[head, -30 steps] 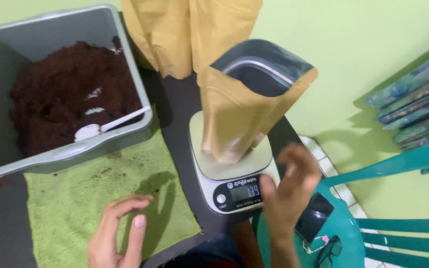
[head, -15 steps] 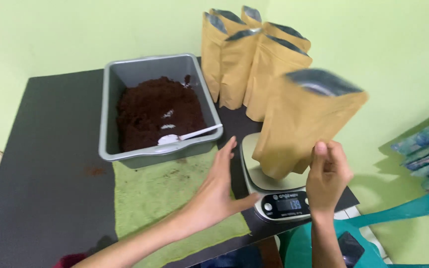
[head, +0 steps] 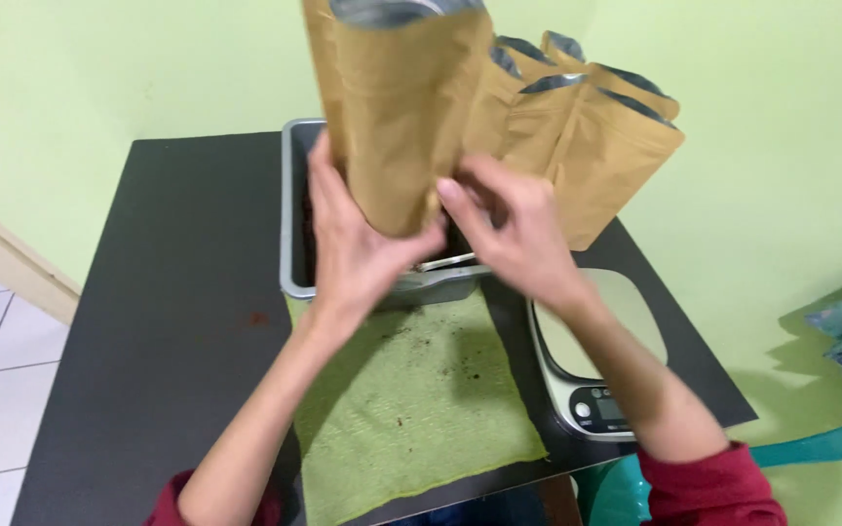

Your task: Filling and weighing stand-up pouches with ground coffee using a plastic spoon and a digital scale.

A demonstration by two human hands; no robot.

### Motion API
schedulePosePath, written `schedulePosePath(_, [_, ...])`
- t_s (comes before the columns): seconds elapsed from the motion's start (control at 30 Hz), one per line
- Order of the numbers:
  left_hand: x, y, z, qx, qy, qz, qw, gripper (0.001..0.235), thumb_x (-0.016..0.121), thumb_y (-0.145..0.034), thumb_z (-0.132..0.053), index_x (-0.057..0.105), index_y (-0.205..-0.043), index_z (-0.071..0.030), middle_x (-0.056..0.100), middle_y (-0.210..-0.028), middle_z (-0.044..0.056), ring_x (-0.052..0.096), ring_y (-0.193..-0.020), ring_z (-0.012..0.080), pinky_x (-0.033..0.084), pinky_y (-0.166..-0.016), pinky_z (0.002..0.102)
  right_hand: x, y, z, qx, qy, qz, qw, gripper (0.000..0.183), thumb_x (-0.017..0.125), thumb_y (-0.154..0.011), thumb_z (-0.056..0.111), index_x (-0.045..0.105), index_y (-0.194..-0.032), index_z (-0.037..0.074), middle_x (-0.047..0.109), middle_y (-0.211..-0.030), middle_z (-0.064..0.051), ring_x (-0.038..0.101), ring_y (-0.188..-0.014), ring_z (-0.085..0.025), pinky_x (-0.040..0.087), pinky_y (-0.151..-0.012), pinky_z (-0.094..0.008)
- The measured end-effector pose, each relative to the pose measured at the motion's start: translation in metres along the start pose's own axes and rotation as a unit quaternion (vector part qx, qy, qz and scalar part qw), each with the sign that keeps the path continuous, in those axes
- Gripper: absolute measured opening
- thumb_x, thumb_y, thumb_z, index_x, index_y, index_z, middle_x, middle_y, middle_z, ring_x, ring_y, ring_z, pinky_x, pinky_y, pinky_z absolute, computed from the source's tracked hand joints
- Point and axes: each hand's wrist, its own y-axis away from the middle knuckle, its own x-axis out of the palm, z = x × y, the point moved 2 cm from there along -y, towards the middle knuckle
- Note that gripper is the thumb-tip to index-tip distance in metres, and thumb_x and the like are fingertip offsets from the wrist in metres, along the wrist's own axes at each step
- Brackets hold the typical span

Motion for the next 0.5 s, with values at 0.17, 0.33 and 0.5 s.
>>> schedulePosePath(0.17, [-0.006, -0.014, 0.071, 0.02, -0.073, -0.099, 0.992, 0.108, 0.092, -0.063, -0.013, 0.028, -0.149, -0.007, 0.042, -0.123, 0.013, 0.047, -0.116, 0.0354, 0.039, -0.104, 0.056, 0.043, -0.01, -0.047, 0.104, 0.031, 0.244, 0.964, 0.033, 0.053, -0.104, 0.024, 0.058, -0.123, -0.003, 0.072, -0.102, -0.035, 0.065, -0.095, -0.062, 0.049, -0.083, -0.074])
schedulePosePath(0.33, [0.002, -0.015, 0.091, 0.019, -0.082, -0.068, 0.994, 0.1, 0.09, -0.056, -0.012, 0.034, -0.139, -0.01, 0.045, -0.118, 0.01, 0.047, -0.112, 0.0328, 0.034, -0.105, 0.056, 0.069, 0.0, -0.084, 0.15, 0.291, 0.482, 0.813, 0.032, 0.06, -0.098, 0.044, 0.076, -0.113, 0.021, 0.079, -0.104, -0.012, 0.073, -0.102, -0.045, 0.057, -0.094, -0.055])
schedulePosePath(0.5, [0.006, -0.011, 0.098, 0.053, -0.131, -0.022, 0.99, 0.093, 0.087, -0.055, -0.006, 0.038, -0.134, -0.01, 0.047, -0.119, 0.009, 0.048, -0.113, 0.0326, 0.026, -0.11, 0.057, 0.053, 0.0, -0.069, 0.131, 0.288, 0.47, 0.824, 0.024, 0.061, -0.098, 0.031, 0.08, -0.107, 0.019, 0.079, -0.103, -0.01, 0.075, -0.098, -0.04, 0.058, -0.088, -0.054])
